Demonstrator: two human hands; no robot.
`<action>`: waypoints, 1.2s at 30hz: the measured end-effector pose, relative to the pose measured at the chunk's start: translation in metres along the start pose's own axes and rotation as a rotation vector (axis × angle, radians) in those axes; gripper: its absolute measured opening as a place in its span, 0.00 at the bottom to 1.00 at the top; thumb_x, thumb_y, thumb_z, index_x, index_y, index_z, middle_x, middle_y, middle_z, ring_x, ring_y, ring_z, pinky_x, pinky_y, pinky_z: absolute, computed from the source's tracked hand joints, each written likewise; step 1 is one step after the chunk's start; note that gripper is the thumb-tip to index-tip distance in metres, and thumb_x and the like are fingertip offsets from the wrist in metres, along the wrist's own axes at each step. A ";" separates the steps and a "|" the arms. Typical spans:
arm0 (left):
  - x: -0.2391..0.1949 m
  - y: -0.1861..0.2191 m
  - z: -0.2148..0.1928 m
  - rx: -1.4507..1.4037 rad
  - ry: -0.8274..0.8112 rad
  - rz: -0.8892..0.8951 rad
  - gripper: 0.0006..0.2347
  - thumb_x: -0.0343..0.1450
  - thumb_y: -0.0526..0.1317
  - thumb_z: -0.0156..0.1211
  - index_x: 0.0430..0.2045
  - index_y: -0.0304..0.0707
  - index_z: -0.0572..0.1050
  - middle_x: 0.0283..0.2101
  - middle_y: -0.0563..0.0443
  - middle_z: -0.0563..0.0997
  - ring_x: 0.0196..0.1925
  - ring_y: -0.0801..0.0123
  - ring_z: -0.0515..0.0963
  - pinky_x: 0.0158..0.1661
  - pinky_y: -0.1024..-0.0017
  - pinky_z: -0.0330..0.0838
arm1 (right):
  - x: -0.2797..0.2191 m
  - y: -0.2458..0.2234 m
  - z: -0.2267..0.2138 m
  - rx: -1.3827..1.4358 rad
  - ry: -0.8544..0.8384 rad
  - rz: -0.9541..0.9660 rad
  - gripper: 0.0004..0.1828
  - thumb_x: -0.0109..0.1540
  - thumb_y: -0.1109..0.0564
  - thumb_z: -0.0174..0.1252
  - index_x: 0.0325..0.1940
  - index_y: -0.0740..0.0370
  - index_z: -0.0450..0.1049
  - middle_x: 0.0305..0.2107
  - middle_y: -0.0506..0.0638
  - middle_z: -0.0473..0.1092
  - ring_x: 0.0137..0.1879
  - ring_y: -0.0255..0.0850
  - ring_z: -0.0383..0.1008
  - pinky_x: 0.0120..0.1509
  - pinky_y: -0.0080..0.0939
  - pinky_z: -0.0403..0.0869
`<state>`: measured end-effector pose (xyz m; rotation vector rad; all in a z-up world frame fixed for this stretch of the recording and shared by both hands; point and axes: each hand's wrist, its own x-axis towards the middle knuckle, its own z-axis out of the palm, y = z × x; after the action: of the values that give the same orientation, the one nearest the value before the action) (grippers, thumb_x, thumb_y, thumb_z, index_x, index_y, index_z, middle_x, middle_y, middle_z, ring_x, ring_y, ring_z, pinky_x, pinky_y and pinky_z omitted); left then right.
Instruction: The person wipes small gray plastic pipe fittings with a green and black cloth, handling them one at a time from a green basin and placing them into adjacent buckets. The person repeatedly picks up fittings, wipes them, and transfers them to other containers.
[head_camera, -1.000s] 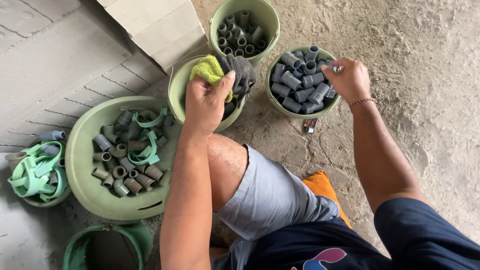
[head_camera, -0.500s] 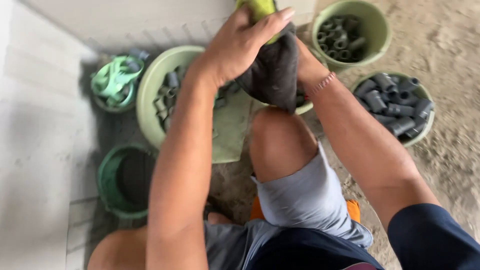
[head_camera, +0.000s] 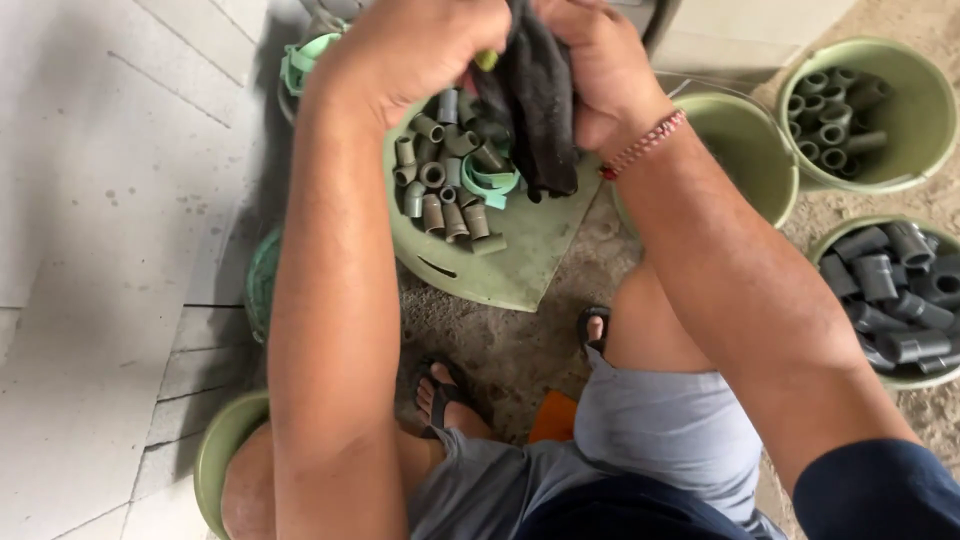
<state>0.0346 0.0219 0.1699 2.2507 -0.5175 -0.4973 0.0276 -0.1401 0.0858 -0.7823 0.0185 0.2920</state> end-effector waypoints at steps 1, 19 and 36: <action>0.003 -0.014 -0.001 -0.080 0.000 0.008 0.07 0.66 0.41 0.52 0.20 0.48 0.61 0.26 0.60 0.65 0.28 0.75 0.69 0.29 0.74 0.68 | 0.010 0.010 -0.015 -0.046 0.031 -0.121 0.06 0.52 0.65 0.61 0.30 0.72 0.77 0.27 0.61 0.77 0.31 0.50 0.78 0.38 0.48 0.78; 0.080 -0.348 0.158 0.292 0.232 -0.719 0.08 0.76 0.35 0.50 0.43 0.38 0.77 0.42 0.44 0.81 0.42 0.48 0.80 0.36 0.52 0.75 | 0.045 -0.016 -0.088 -0.396 0.467 -0.325 0.06 0.65 0.66 0.59 0.39 0.57 0.78 0.26 0.42 0.71 0.33 0.33 0.70 0.40 0.37 0.69; 0.063 -0.334 0.152 0.290 0.165 -0.949 0.12 0.75 0.45 0.64 0.42 0.34 0.76 0.43 0.42 0.83 0.46 0.47 0.83 0.43 0.53 0.81 | 0.051 0.000 -0.097 -0.254 0.203 -0.270 0.11 0.66 0.51 0.65 0.52 0.51 0.77 0.50 0.43 0.78 0.60 0.35 0.76 0.68 0.40 0.78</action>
<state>0.0816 0.1105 -0.1881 2.6980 0.6542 -0.7099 0.0858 -0.1951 0.0105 -1.0524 0.0675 -0.0446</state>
